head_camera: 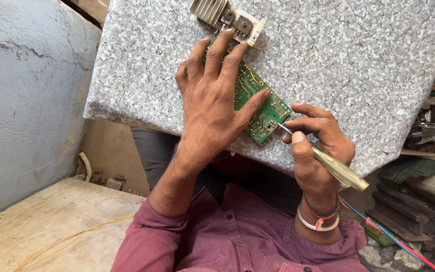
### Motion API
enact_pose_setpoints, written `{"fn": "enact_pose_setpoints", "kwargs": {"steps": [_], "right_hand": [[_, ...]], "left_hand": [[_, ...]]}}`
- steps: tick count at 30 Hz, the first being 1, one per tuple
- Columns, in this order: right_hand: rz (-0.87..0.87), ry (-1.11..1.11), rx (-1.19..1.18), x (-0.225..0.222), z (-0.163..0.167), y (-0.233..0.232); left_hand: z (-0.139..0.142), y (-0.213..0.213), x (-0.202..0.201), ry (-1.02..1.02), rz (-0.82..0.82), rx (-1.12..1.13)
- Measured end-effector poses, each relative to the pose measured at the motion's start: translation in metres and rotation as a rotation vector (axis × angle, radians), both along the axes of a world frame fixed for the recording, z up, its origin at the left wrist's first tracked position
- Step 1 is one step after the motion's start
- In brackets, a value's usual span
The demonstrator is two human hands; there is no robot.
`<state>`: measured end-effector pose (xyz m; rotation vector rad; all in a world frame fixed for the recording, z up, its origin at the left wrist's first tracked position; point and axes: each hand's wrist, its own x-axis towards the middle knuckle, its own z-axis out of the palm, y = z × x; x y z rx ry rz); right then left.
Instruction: The person uses a screwdriver to scrape and clean solder joints on a green circuit board. They rotate the board to access different areas and continue scraping along traces and pads. A second person briefly places a mobile phone on the table, but the main task remains focused on the circuit board.
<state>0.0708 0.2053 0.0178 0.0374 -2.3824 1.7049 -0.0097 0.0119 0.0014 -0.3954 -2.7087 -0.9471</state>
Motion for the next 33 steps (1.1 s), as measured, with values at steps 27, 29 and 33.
{"fn": "enact_pose_setpoints", "kwargs": {"steps": [27,29,33], "right_hand": [[-0.005,0.014,0.065,0.0036,-0.0013,0.0013],[0.001,0.024,0.067,0.0034,0.0,0.0005],[0.003,0.069,0.145,0.001,0.0031,0.0002]], "left_hand": [[-0.002,0.0009,0.0027,-0.008,-0.001,0.001],[-0.0013,0.0009,0.0027,-0.006,-0.002,0.0],[0.0017,-0.0009,0.0006,-0.012,-0.005,-0.004]]}}
